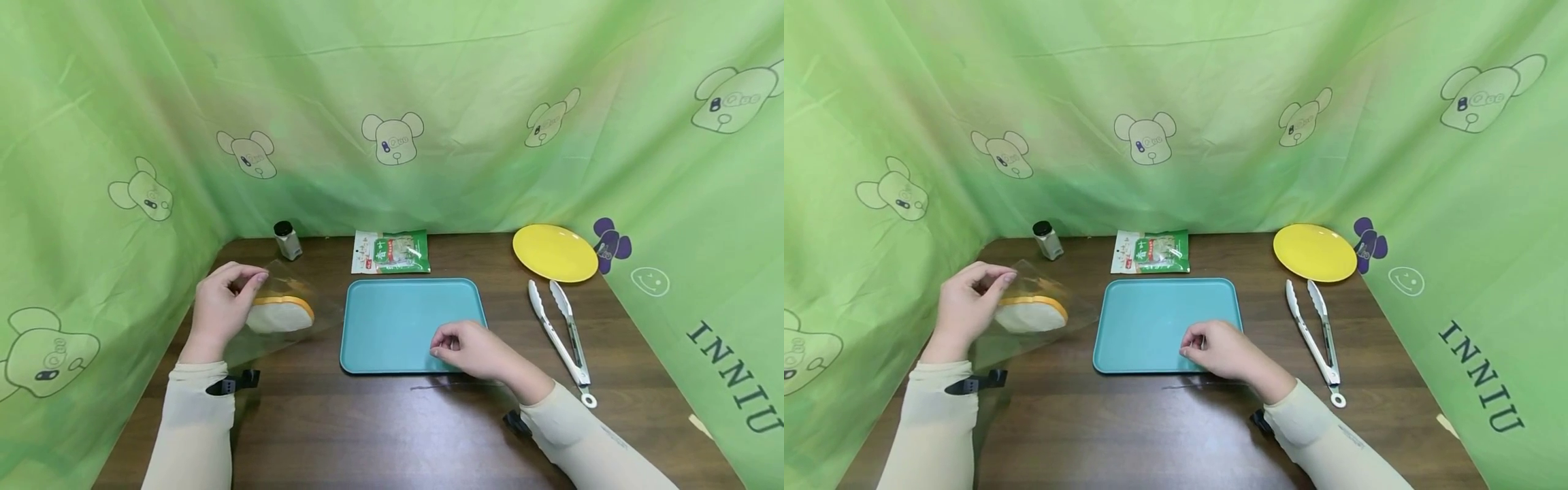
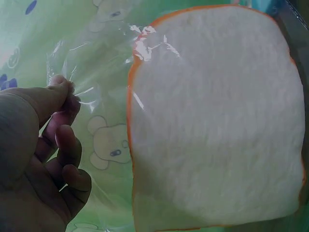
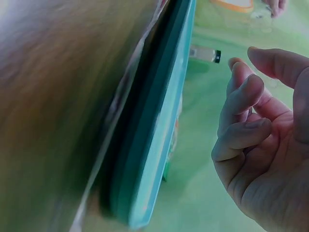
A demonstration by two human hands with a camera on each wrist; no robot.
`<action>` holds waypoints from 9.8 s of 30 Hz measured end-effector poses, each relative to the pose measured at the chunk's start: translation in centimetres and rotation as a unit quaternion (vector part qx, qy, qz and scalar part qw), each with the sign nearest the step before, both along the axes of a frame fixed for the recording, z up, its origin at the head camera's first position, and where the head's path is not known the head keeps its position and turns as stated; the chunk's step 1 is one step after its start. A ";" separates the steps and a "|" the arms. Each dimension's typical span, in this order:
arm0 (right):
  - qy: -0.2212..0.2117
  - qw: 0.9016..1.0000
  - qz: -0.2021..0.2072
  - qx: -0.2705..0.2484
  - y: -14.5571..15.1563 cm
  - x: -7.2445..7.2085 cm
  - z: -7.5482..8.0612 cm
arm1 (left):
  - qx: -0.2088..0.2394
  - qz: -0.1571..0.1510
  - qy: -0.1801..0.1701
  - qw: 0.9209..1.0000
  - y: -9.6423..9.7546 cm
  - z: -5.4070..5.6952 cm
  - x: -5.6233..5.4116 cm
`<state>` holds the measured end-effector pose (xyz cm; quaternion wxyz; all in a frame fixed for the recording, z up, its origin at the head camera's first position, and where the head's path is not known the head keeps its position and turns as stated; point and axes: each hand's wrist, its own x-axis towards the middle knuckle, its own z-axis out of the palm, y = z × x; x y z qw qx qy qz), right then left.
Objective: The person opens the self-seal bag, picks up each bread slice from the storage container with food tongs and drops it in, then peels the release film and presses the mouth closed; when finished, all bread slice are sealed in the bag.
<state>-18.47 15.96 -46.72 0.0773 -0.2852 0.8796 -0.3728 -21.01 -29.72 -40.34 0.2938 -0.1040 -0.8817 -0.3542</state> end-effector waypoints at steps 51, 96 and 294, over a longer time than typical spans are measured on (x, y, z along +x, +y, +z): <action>-0.015 0.958 -0.076 -0.277 -7.5 -3.0 3.3 | 0.182 -0.101 0.112 0.972 8.7 5.2 3.4; 0.095 0.940 -0.114 -0.308 3.3 4.8 5.8 | 0.233 -0.297 -0.066 0.924 12.7 -1.1 5.6; 0.141 0.985 0.099 -0.027 -8.1 -2.5 11.9 | 0.159 -0.271 0.033 0.949 13.0 0.6 3.9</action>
